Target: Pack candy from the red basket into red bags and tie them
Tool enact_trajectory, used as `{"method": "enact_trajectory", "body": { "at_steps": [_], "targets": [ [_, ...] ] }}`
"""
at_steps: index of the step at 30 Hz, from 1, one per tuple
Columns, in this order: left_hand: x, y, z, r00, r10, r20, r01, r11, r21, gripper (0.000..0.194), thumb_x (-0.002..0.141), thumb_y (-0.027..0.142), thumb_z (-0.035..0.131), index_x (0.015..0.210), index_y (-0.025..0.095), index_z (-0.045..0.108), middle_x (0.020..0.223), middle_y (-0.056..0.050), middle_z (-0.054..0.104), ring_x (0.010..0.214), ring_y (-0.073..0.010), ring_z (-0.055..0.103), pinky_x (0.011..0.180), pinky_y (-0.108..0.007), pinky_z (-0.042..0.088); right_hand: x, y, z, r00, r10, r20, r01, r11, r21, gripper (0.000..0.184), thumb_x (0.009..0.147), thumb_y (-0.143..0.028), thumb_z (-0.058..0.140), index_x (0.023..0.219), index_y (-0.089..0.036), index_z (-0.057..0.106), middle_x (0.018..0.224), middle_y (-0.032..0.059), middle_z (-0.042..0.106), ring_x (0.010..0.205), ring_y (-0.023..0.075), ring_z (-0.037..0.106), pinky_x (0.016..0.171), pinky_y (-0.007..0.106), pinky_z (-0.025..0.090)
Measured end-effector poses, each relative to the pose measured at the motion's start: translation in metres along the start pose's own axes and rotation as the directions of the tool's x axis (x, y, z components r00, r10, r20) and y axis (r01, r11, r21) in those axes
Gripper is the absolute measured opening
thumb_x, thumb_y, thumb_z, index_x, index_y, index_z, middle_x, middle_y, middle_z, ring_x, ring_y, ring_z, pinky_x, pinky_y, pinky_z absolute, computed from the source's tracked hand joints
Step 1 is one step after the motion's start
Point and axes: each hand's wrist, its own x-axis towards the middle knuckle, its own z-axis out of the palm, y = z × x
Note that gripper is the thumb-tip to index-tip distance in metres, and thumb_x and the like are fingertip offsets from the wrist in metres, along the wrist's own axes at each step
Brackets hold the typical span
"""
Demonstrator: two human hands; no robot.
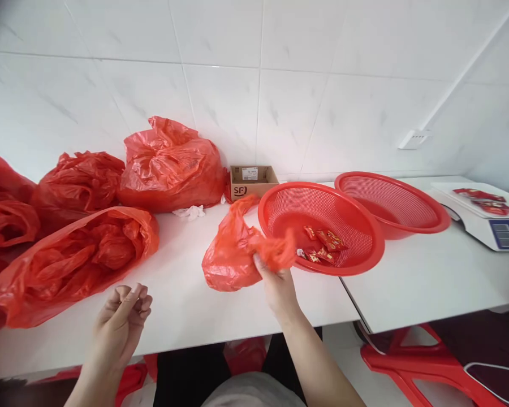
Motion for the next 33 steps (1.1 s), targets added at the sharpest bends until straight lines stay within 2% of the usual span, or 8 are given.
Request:
{"method": "enact_trajectory", "body": {
  "at_steps": [3,7,11,16,21,24,29,33],
  "targets": [
    [-0.017,0.006,0.023,0.988,0.082,0.132,-0.102,0.983,0.156,0.034,0.076,0.048,0.072,0.096,0.026,0.055,0.085,0.001,0.060,0.069,-0.0143,0.058,0.055,-0.022,0.050,-0.009,-0.008,-0.009,0.936,-0.103,0.337,0.199,0.943,-0.266,0.024,0.092,-0.022,0.057,0.112,-0.029,0.068,0.102,0.0042,0.068,0.097,0.0203,0.064,0.087,0.036,0.053],
    [-0.031,0.001,0.058,0.928,0.002,0.373,-0.155,0.912,0.380,0.062,0.071,0.035,0.077,0.128,0.029,0.053,0.109,-0.005,0.063,0.090,-0.0221,0.064,0.069,-0.031,0.056,-0.024,-0.002,-0.009,0.812,-0.153,0.563,0.401,0.847,-0.348,0.054,0.088,-0.005,0.046,0.134,-0.032,0.057,0.117,0.0055,0.065,0.106,0.0204,0.061,0.092,0.038,0.051],
    [-0.017,-0.012,0.065,0.924,-0.115,0.365,-0.024,0.935,0.354,0.024,0.064,0.022,0.080,0.086,0.018,0.070,0.078,-0.001,0.067,0.068,-0.0168,0.062,0.065,-0.028,0.053,-0.029,0.009,-0.024,0.846,-0.126,0.518,0.373,0.835,-0.405,0.069,0.080,0.002,0.040,0.138,-0.031,0.051,0.123,0.0047,0.064,0.112,0.0190,0.059,0.099,0.038,0.047],
    [0.007,-0.015,0.036,0.987,-0.047,0.155,0.031,0.994,0.105,0.025,0.066,0.032,0.080,0.080,0.019,0.064,0.081,0.002,0.066,0.076,-0.0128,0.063,0.072,-0.022,0.053,-0.034,0.018,-0.056,0.989,0.057,0.135,0.012,0.888,-0.460,0.047,0.082,-0.006,0.044,0.123,-0.025,0.057,0.106,0.0057,0.065,0.099,0.0188,0.063,0.092,0.037,0.052],
    [0.003,-0.014,0.026,0.995,-0.079,0.054,0.081,0.996,-0.034,0.028,0.064,0.030,0.081,0.084,0.019,0.064,0.081,0.002,0.065,0.074,-0.0107,0.061,0.068,-0.020,0.052,-0.037,0.014,-0.078,0.924,0.349,0.155,-0.282,0.897,-0.340,0.046,0.083,-0.022,0.062,0.128,-0.026,0.053,0.123,0.0090,0.061,0.117,0.0232,0.059,0.097,0.042,0.051],
    [-0.004,-0.011,0.033,0.998,-0.064,0.022,0.065,0.997,-0.049,0.023,0.069,0.028,0.077,0.084,0.019,0.062,0.079,0.003,0.063,0.071,-0.0095,0.059,0.064,-0.018,0.050,-0.033,-0.013,-0.086,0.851,0.386,0.355,-0.272,0.904,-0.331,0.055,0.082,-0.028,0.070,0.133,-0.030,0.052,0.144,0.0082,0.050,0.136,0.0248,0.045,0.113,0.046,0.036],
    [-0.025,0.000,0.055,1.000,0.016,0.013,-0.016,1.000,0.004,0.011,0.075,0.021,0.067,0.081,0.022,0.057,0.068,0.005,0.059,0.061,-0.0088,0.054,0.057,-0.016,0.045,-0.049,-0.087,-0.046,0.933,0.092,0.347,0.007,0.962,-0.274,0.034,0.092,-0.023,0.059,0.122,-0.036,0.060,0.130,0.0026,0.061,0.127,0.0212,0.053,0.109,0.041,0.041],
    [-0.047,0.006,0.077,0.990,0.032,0.135,-0.059,0.979,0.197,0.015,0.075,0.018,0.063,0.087,0.024,0.058,0.069,0.005,0.058,0.058,-0.0104,0.052,0.056,-0.018,0.043,-0.059,-0.097,0.013,0.680,0.083,0.728,0.219,0.925,-0.310,0.038,0.094,-0.016,0.051,0.124,-0.037,0.061,0.115,0.0005,0.068,0.108,0.0184,0.064,0.095,0.035,0.052]
  ]
}}
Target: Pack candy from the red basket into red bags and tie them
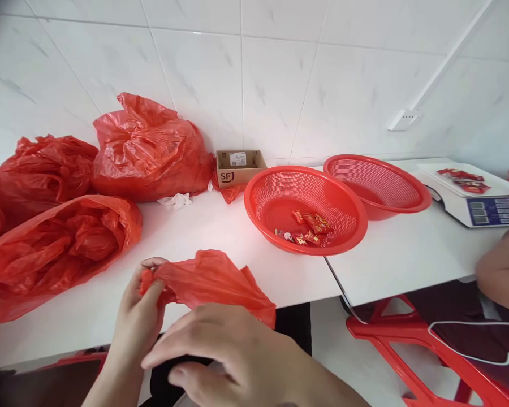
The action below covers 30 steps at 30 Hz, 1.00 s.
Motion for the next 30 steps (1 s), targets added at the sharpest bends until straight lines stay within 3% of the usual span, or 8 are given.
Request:
{"method": "enact_trajectory", "body": {
  "at_steps": [2,5,9,17,20,23,26,30],
  "targets": [
    [-0.004,0.003,0.000,0.997,0.038,0.065,-0.048,0.985,0.166,0.020,0.076,0.024,0.066,0.095,0.024,0.059,0.069,0.005,0.057,0.058,-0.0111,0.051,0.056,-0.019,0.043,0.014,0.020,0.009,0.999,0.037,0.026,-0.030,0.971,-0.238,0.040,0.093,-0.012,0.048,0.126,-0.031,0.061,0.121,0.0039,0.066,0.113,0.0208,0.061,0.099,0.038,0.050],
    [0.002,0.002,-0.022,0.991,0.025,0.131,-0.063,0.955,0.289,0.029,0.076,0.031,0.071,0.101,0.025,0.056,0.068,0.006,0.051,0.052,-0.0093,0.042,0.051,-0.018,0.037,0.019,0.071,-0.003,0.945,0.276,-0.174,-0.326,0.759,-0.563,0.044,0.090,-0.008,0.043,0.128,-0.019,0.061,0.119,0.0132,0.066,0.107,0.0274,0.064,0.092,0.045,0.051],
    [0.023,-0.007,-0.068,0.971,-0.075,0.227,0.013,0.964,0.264,0.031,0.076,0.033,0.073,0.099,0.029,0.053,0.085,0.004,0.052,0.053,-0.0074,0.041,0.048,-0.017,0.035,0.002,0.111,-0.039,0.853,0.476,-0.215,-0.482,0.558,-0.676,0.040,0.089,-0.014,0.049,0.127,-0.015,0.063,0.115,0.0159,0.070,0.106,0.0310,0.065,0.093,0.046,0.049],
    [0.030,-0.009,-0.077,0.945,-0.159,0.285,0.018,0.898,0.440,0.030,0.071,0.040,0.079,0.096,0.024,0.071,0.093,-0.005,0.066,0.090,-0.0209,0.059,0.076,-0.022,0.048,-0.001,0.096,-0.061,0.897,0.434,-0.085,-0.421,0.781,-0.461,0.047,0.086,-0.023,0.060,0.133,-0.027,0.060,0.118,0.0070,0.070,0.109,0.0246,0.064,0.097,0.041,0.048],
    [0.022,-0.010,-0.068,0.879,-0.345,0.330,0.234,0.914,0.333,0.031,0.070,0.044,0.079,0.091,0.021,0.074,0.076,-0.004,0.069,0.072,-0.0200,0.062,0.068,-0.025,0.051,-0.003,0.085,-0.061,0.934,0.356,0.038,-0.322,0.881,-0.346,0.052,0.089,-0.018,0.054,0.139,-0.032,0.054,0.100,0.0015,0.073,0.094,0.0183,0.066,0.093,0.037,0.050],
    [0.015,-0.013,-0.059,0.876,-0.439,0.201,0.434,0.898,0.074,0.035,0.063,0.045,0.084,0.087,0.022,0.074,0.071,-0.001,0.070,0.061,-0.0192,0.064,0.058,-0.027,0.053,-0.008,0.065,-0.069,0.965,0.241,0.101,-0.210,0.946,-0.247,0.044,0.090,-0.017,0.053,0.131,-0.031,0.061,0.096,0.0014,0.071,0.090,0.0158,0.065,0.088,0.034,0.052],
    [0.010,-0.011,-0.048,0.849,-0.518,0.107,0.527,0.845,-0.088,0.038,0.063,0.049,0.082,0.090,0.025,0.074,0.076,-0.002,0.074,0.066,-0.0231,0.069,0.054,-0.029,0.056,-0.009,0.048,-0.100,0.976,0.197,-0.090,-0.206,0.974,-0.099,0.030,0.092,-0.027,0.055,0.119,-0.027,0.068,0.093,0.0020,0.070,0.086,0.0163,0.068,0.079,0.033,0.055],
    [0.008,-0.002,-0.037,0.808,-0.584,0.084,0.590,0.799,-0.119,0.039,0.069,0.053,0.075,0.100,0.030,0.073,0.084,-0.003,0.076,0.081,-0.0285,0.072,0.053,-0.033,0.059,0.007,0.057,-0.160,0.882,0.279,-0.380,-0.386,0.891,-0.240,0.032,0.089,-0.032,0.057,0.119,-0.027,0.066,0.093,0.0026,0.071,0.080,0.0180,0.069,0.071,0.033,0.054]
  ]
}}
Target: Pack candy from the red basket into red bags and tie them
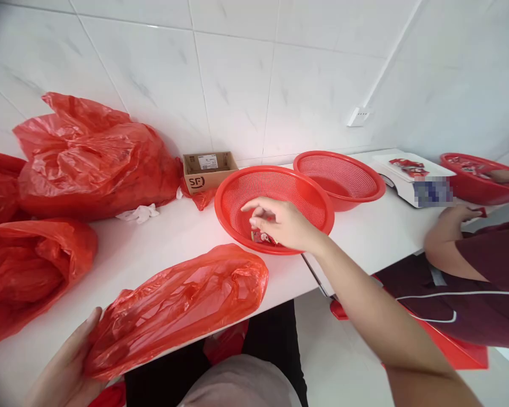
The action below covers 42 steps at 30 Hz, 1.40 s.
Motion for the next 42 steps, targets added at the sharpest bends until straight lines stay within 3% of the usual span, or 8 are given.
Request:
{"method": "enact_trajectory", "body": {
  "at_steps": [7,13,17,19,25,34,38,42],
  "targets": [
    [0.009,-0.009,0.003,0.995,0.094,-0.016,-0.094,0.995,-0.014,0.069,0.045,0.043,0.093,0.109,0.034,0.070,0.087,-0.001,0.076,0.086,-0.0307,0.073,0.059,-0.034,0.063,0.047,0.056,0.009,0.890,0.249,0.382,0.059,0.767,-0.639,0.040,0.071,-0.013,0.066,0.109,-0.026,0.071,0.104,0.0071,0.071,0.083,0.0233,0.068,0.072,0.032,0.046],
    [0.013,-0.015,0.010,0.985,0.117,-0.128,-0.122,0.992,-0.036,0.043,0.056,0.035,0.090,0.095,0.027,0.073,0.085,0.002,0.075,0.073,-0.0184,0.072,0.059,-0.022,0.061,0.055,0.037,0.003,0.937,0.121,0.328,0.103,0.802,-0.589,0.025,0.078,-0.012,0.060,0.100,-0.023,0.067,0.102,0.0061,0.069,0.087,0.0213,0.065,0.075,0.031,0.046],
    [0.013,-0.013,0.024,0.987,0.057,-0.149,-0.078,0.987,-0.140,0.018,0.081,0.033,0.070,0.093,0.021,0.073,0.085,-0.002,0.075,0.070,-0.0174,0.071,0.058,-0.022,0.060,0.038,-0.007,0.014,0.985,-0.136,0.106,0.155,0.969,-0.193,0.023,0.088,-0.027,0.059,0.111,-0.025,0.058,0.100,0.0012,0.069,0.092,0.0171,0.064,0.080,0.030,0.050],
    [0.010,-0.010,0.034,0.990,0.000,-0.144,-0.028,0.981,-0.190,0.019,0.087,0.034,0.060,0.091,0.020,0.073,0.081,-0.004,0.074,0.068,-0.0185,0.071,0.054,-0.024,0.060,0.021,-0.023,0.038,0.964,-0.191,0.184,0.199,0.980,-0.023,0.028,0.091,-0.030,0.058,0.118,-0.025,0.056,0.098,0.0006,0.070,0.092,0.0164,0.066,0.079,0.029,0.052],
    [0.000,-0.010,0.039,0.998,0.042,-0.038,-0.047,0.987,-0.153,0.022,0.090,0.030,0.055,0.100,0.017,0.071,0.082,-0.007,0.075,0.067,-0.0207,0.072,0.052,-0.027,0.060,-0.006,-0.009,0.116,0.916,-0.171,0.364,0.309,0.879,-0.364,0.035,0.094,-0.024,0.057,0.127,-0.015,0.057,0.119,0.0137,0.065,0.106,0.0265,0.063,0.086,0.040,0.053],
    [0.007,-0.022,0.022,0.937,0.346,-0.034,-0.347,0.938,-0.013,0.037,0.065,0.025,0.083,0.097,0.025,0.064,0.083,0.003,0.073,0.065,-0.0142,0.069,0.055,-0.019,0.055,-0.006,0.027,0.119,0.753,0.052,0.656,0.364,0.798,-0.481,0.084,0.072,-0.037,0.079,0.146,-0.024,0.044,0.158,0.0171,0.027,0.144,0.0420,0.023,0.113,0.055,0.030],
    [0.030,-0.038,0.036,0.829,0.495,0.261,-0.539,0.582,0.609,0.027,0.080,0.041,0.068,0.102,0.025,0.064,0.097,-0.002,0.074,0.089,-0.0204,0.070,0.078,-0.028,0.054,-0.002,0.028,0.123,0.748,0.018,0.663,0.386,0.802,-0.456,0.079,0.073,-0.042,0.077,0.144,-0.024,0.047,0.159,0.0146,0.025,0.144,0.0395,0.025,0.112,0.051,0.033],
    [0.062,-0.045,0.052,0.805,0.394,0.444,-0.564,0.273,0.779,0.031,0.089,0.034,0.049,0.113,0.025,0.065,0.114,-0.006,0.073,0.103,-0.0272,0.068,0.089,-0.038,0.049,-0.005,0.027,0.126,0.793,-0.034,0.608,0.463,0.681,-0.567,0.065,0.075,-0.041,0.077,0.131,-0.015,0.057,0.146,0.0192,0.043,0.129,0.0393,0.046,0.100,0.049,0.045]
  ]
}}
